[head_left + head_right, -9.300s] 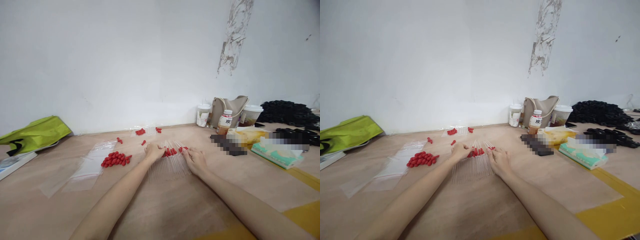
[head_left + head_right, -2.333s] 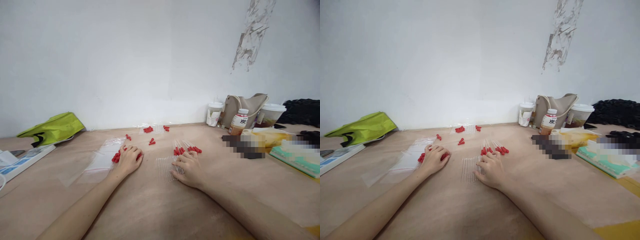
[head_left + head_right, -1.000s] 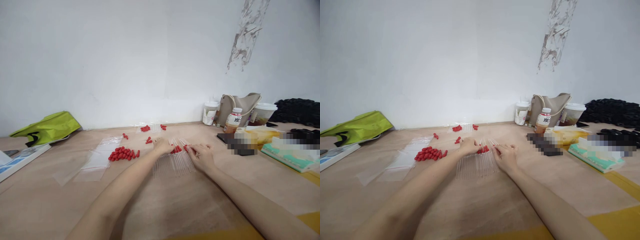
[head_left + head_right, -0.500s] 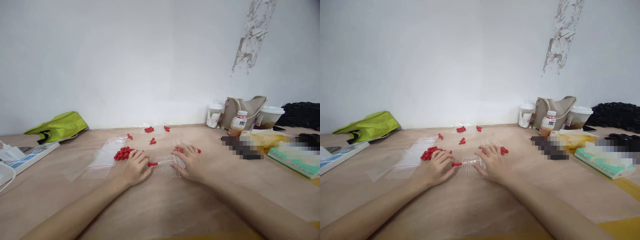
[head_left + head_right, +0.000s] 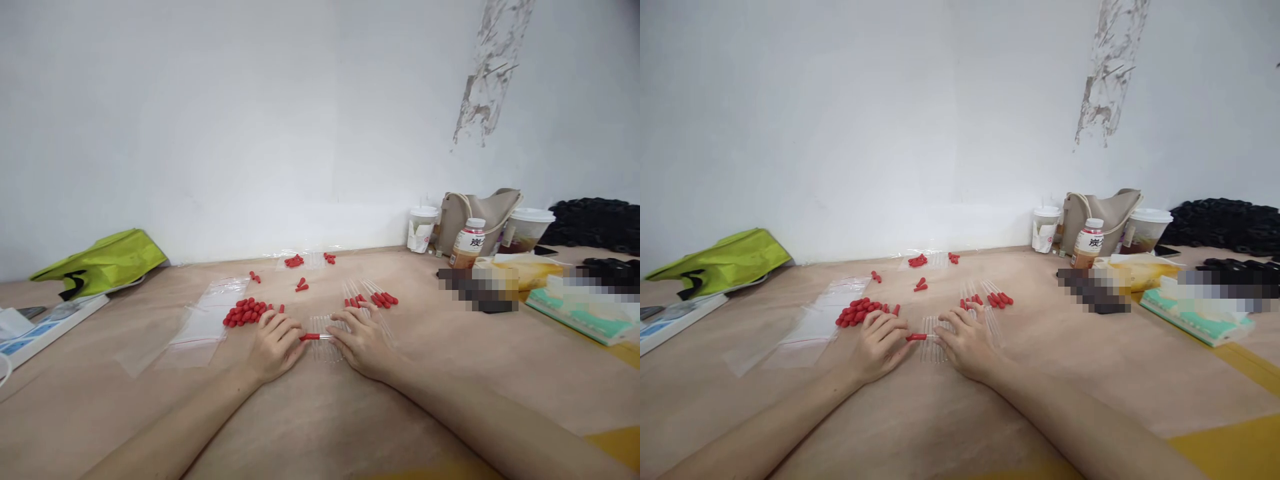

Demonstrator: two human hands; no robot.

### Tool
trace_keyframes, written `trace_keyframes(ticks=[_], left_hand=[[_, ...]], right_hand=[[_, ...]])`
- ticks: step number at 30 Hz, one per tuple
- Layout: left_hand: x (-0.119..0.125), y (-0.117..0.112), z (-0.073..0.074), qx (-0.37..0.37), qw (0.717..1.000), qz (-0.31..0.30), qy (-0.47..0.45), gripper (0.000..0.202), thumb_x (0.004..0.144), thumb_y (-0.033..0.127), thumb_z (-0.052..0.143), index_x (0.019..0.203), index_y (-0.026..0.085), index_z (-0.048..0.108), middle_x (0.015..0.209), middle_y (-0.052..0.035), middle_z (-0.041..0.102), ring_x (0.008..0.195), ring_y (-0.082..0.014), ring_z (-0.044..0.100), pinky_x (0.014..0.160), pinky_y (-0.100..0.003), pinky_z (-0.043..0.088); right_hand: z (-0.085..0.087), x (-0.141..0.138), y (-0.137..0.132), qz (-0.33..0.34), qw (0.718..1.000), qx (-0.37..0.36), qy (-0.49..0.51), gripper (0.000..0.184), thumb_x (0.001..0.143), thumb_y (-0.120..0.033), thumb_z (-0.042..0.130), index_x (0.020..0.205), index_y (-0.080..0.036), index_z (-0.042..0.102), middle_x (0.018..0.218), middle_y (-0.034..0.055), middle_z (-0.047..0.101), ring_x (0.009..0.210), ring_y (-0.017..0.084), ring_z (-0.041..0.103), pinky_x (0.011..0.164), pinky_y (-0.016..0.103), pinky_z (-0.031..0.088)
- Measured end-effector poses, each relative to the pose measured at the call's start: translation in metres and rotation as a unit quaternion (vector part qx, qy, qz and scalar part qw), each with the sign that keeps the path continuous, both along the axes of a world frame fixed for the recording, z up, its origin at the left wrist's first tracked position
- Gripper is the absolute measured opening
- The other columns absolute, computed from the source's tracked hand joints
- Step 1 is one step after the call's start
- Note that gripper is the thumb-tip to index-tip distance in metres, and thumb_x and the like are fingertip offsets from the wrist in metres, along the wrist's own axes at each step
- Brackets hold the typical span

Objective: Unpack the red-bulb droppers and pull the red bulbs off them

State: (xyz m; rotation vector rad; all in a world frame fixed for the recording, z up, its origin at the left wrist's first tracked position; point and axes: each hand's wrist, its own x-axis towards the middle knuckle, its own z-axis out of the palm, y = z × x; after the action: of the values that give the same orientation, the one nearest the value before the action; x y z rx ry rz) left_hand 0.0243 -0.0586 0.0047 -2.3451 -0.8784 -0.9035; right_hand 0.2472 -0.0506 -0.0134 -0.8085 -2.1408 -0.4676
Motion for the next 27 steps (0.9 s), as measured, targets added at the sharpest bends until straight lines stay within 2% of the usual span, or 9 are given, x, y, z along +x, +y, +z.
trace_keyframes(ticks=[4,8,10,14,17,22,27], left_hand=[[0.002,0.001,0.0,-0.022,1.0,-0.002,-0.005,0.006,0.079,0.024,0.053,0.08,0.021,0.058,0.082,-0.0017,0.065,0.079,-0.017,0.055,0.08,-0.037,0.035],[0.009,0.003,-0.001,-0.057,0.998,0.006,-0.003,0.026,0.08,0.033,0.053,0.102,0.02,0.057,0.094,-0.0059,0.065,0.089,-0.02,0.054,0.084,-0.038,0.034],[0.012,0.004,-0.002,-0.062,0.998,0.002,0.004,0.03,0.081,0.032,0.051,0.109,0.021,0.055,0.095,-0.0054,0.065,0.091,-0.0195,0.054,0.086,-0.038,0.034],[0.016,0.004,-0.003,-0.044,0.999,-0.005,0.014,0.016,0.084,0.026,0.049,0.094,0.025,0.061,0.081,-0.0002,0.068,0.081,-0.0162,0.055,0.088,-0.039,0.03],[0.015,0.002,-0.002,-0.016,0.999,-0.02,0.028,0.011,0.083,0.026,0.052,0.082,0.024,0.062,0.07,0.0021,0.067,0.073,-0.0145,0.055,0.088,-0.04,0.029],[0.014,0.0,-0.003,0.027,0.998,-0.045,0.024,0.015,0.082,0.026,0.053,0.07,0.02,0.061,0.059,0.004,0.063,0.064,-0.0117,0.053,0.087,-0.039,0.028],[0.011,0.001,-0.004,0.016,0.998,-0.045,0.037,0.015,0.082,0.018,0.051,0.071,0.021,0.061,0.058,0.0043,0.062,0.064,-0.012,0.052,0.087,-0.042,0.028]], right_hand=[[0.001,0.0,0.0,-0.009,1.0,-0.006,-0.01,0.013,0.083,-0.023,0.049,0.086,-0.025,0.062,0.096,0.0008,0.061,0.091,0.016,0.049,0.093,0.043,0.018],[0.0,-0.003,0.001,-0.018,1.0,-0.01,-0.001,0.013,0.084,-0.022,0.047,0.083,-0.023,0.06,0.093,0.0005,0.061,0.09,0.015,0.049,0.093,0.043,0.017],[0.0,-0.004,0.001,-0.02,1.0,-0.004,0.002,0.014,0.084,-0.023,0.046,0.084,-0.023,0.06,0.091,0.0007,0.061,0.089,0.015,0.049,0.093,0.043,0.016],[-0.001,0.0,-0.001,-0.009,1.0,0.02,-0.016,0.015,0.085,-0.021,0.045,0.082,-0.023,0.06,0.069,-0.0018,0.059,0.079,0.013,0.049,0.094,0.042,0.015],[-0.002,0.006,-0.002,0.01,0.999,0.039,-0.033,0.016,0.084,-0.02,0.045,0.079,-0.024,0.06,0.056,-0.0043,0.055,0.069,0.011,0.046,0.093,0.041,0.016],[-0.003,0.009,-0.003,0.038,0.997,0.071,-0.021,0.013,0.082,-0.021,0.049,0.073,-0.021,0.059,0.053,-0.0062,0.054,0.064,0.009,0.043,0.093,0.04,0.016],[-0.002,0.01,-0.005,0.04,0.997,0.066,-0.016,0.015,0.082,-0.021,0.049,0.071,-0.021,0.059,0.052,-0.0061,0.053,0.064,0.009,0.044,0.092,0.041,0.017]])
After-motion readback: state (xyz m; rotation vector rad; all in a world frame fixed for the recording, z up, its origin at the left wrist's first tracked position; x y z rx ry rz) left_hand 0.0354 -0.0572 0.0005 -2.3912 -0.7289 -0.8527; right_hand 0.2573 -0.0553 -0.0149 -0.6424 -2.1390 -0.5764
